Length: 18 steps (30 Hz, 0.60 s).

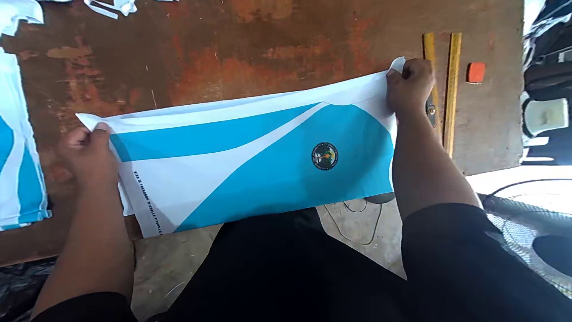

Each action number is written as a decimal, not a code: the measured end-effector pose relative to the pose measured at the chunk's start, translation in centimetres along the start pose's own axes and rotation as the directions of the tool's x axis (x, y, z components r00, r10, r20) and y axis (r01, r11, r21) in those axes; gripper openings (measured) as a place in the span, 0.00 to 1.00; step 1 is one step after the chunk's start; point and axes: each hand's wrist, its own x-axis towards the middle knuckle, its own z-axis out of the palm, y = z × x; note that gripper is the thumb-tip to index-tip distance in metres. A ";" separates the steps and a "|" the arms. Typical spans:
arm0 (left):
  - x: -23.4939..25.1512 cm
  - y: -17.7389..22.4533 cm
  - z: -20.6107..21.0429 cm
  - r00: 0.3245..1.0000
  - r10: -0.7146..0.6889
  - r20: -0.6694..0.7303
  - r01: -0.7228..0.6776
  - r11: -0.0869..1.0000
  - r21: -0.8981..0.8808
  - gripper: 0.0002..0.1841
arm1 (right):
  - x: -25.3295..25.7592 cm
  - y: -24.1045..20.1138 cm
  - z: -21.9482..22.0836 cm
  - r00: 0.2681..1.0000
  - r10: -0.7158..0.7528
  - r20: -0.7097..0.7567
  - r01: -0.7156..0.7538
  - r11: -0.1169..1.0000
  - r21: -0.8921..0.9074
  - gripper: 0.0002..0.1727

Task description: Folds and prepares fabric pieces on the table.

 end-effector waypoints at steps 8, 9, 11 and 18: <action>0.0 0.1 -0.3 1.000 -0.024 0.015 0.023 0.997 0.070 0.17 | 1.8 -0.1 0.5 1.000 -0.019 -0.003 0.018 0.999 -0.036 0.23; 0.0 0.1 -0.6 0.999 -0.027 0.038 0.023 0.996 0.085 0.17 | 2.0 -0.1 0.6 1.000 -0.025 0.006 0.025 0.999 -0.037 0.23; 0.1 -0.2 -1.3 0.996 0.007 0.094 -0.020 0.991 0.130 0.17 | 2.3 -0.1 0.7 0.999 -0.040 0.013 0.041 0.999 -0.029 0.21; 1.1 0.7 -0.9 0.968 -0.083 0.235 0.000 0.942 0.335 0.20 | 2.4 0.0 0.4 0.998 -0.047 0.032 0.046 0.999 0.022 0.19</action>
